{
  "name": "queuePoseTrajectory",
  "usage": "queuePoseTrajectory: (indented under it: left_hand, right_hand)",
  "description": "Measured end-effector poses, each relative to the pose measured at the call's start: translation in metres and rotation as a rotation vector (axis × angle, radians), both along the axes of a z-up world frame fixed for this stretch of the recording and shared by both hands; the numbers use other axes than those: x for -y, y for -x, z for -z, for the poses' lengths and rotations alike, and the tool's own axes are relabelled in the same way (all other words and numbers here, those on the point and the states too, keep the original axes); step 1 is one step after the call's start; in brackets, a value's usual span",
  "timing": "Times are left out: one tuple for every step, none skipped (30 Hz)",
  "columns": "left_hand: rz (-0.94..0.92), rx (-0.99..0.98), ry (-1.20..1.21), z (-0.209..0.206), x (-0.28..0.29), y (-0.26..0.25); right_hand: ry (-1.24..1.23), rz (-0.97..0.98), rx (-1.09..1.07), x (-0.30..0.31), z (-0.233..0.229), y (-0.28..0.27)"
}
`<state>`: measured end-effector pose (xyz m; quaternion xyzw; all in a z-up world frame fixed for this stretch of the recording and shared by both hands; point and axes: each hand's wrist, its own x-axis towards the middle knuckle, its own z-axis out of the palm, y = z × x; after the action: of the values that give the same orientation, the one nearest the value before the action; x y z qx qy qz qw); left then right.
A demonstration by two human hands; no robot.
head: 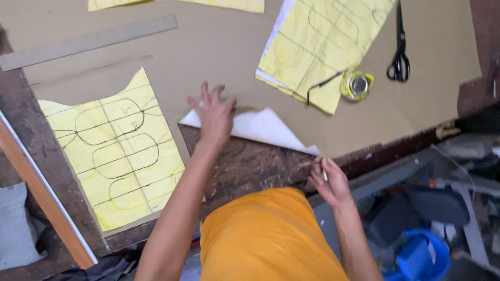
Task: The person aligns a yellow paper template with drawn outlines onto a brown cardboard sheet, secures it with a wrench and a metal ruler, then uses scissors to cut the cardboard along the template edges. After cutting, the person removes the tools and lifts the cut cardboard piece.
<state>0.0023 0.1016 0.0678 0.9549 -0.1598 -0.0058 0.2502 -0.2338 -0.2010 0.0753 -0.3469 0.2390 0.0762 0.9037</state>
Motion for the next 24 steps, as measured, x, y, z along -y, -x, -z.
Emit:
queuePoseTrajectory:
  left_hand:
    - [-0.05,-0.001,0.0,-0.006,0.023,-0.027]
    - [-0.101,-0.008,0.001,-0.014,0.047,-0.052]
    - [-0.096,0.011,0.048,-0.022,0.066,-0.076]
    - [-0.093,0.026,0.096,-0.029,0.089,-0.095]
    - [-0.078,0.042,0.175,-0.038,0.116,-0.117]
    - [-0.077,0.065,0.244,-0.046,0.133,-0.135]
    - [0.002,0.05,0.152,-0.053,0.153,-0.147]
    - [0.082,0.021,0.06,-0.061,0.173,-0.162]
    - [0.095,0.07,0.045,-0.068,0.187,-0.176]
    - [0.123,0.115,0.034,-0.072,0.204,-0.185]
    - [0.113,0.141,0.028,-0.075,0.217,-0.193]
    - [0.104,0.167,0.02,-0.077,0.226,-0.198]
    - [0.067,0.21,-0.008,-0.074,0.226,-0.199]
    - [0.029,0.247,-0.029,-0.07,0.226,-0.191]
    - [-0.009,0.284,-0.052,-0.066,0.223,-0.178]
    - [-0.063,0.266,0.059,-0.059,0.21,-0.158]
    - [-0.118,0.253,0.17,-0.05,0.191,-0.128]
    - [-0.156,0.273,0.348,-0.044,0.166,-0.097]
    - [-0.243,0.2,0.459,-0.037,0.134,-0.062]
    - [-0.389,0.269,0.554,-0.03,0.104,-0.021]
    - [-0.567,0.134,0.694,-0.023,0.068,0.023]
    - [-0.727,0.2,0.513,-0.017,0.036,0.071]
    - [-0.845,0.213,0.561,-0.012,-0.001,0.116]
    - [-1.14,0.111,0.643,-0.006,-0.033,0.15]
  right_hand:
    - [0.152,-0.059,-0.043,0.011,-0.001,-0.011]
    - [0.307,-0.118,-0.086,0.021,-0.005,-0.018]
    - [0.427,-0.223,-0.146,0.028,-0.007,-0.031]
    - [0.552,-0.33,-0.207,0.035,-0.012,-0.038]
    - [0.68,-0.437,-0.265,0.041,-0.018,-0.047]
    - [0.696,-0.516,-0.196,0.043,-0.021,-0.06]
    - [0.709,-0.595,-0.126,0.045,-0.026,-0.069]
    - [0.717,-0.675,-0.063,0.045,-0.029,-0.081]
    - [0.716,-0.75,-0.094,0.044,-0.028,-0.097]
    - [0.717,-0.813,-0.133,0.043,-0.028,-0.108]
    - [0.719,-0.876,-0.171,0.04,-0.028,-0.119]
    - [0.747,-0.921,-0.153,0.035,-0.027,-0.131]
    - [0.775,-0.965,-0.134,0.029,-0.024,-0.142]
    - [0.807,-1.012,-0.121,0.025,-0.023,-0.149]
    - [0.885,-1.024,-0.072,0.019,-0.02,-0.155]
    - [0.957,-1.043,-0.015,0.01,-0.016,-0.163]
    - [1.026,-1.059,0.047,0.004,-0.015,-0.168]
    - [1.058,-1.045,0.227,-0.009,-0.01,-0.179]
    - [1.081,-1.025,0.409,-0.024,-0.004,-0.191]
    - [1.102,-0.994,0.582,-0.036,-0.001,-0.2]
    - [1.143,-1.035,0.539,-0.048,0.003,-0.211]
    - [1.185,-1.073,0.497,-0.064,0.007,-0.224]
    - [1.226,-1.11,0.455,-0.084,0.013,-0.24]
    - [1.25,-1.089,0.538,-0.105,0.018,-0.259]
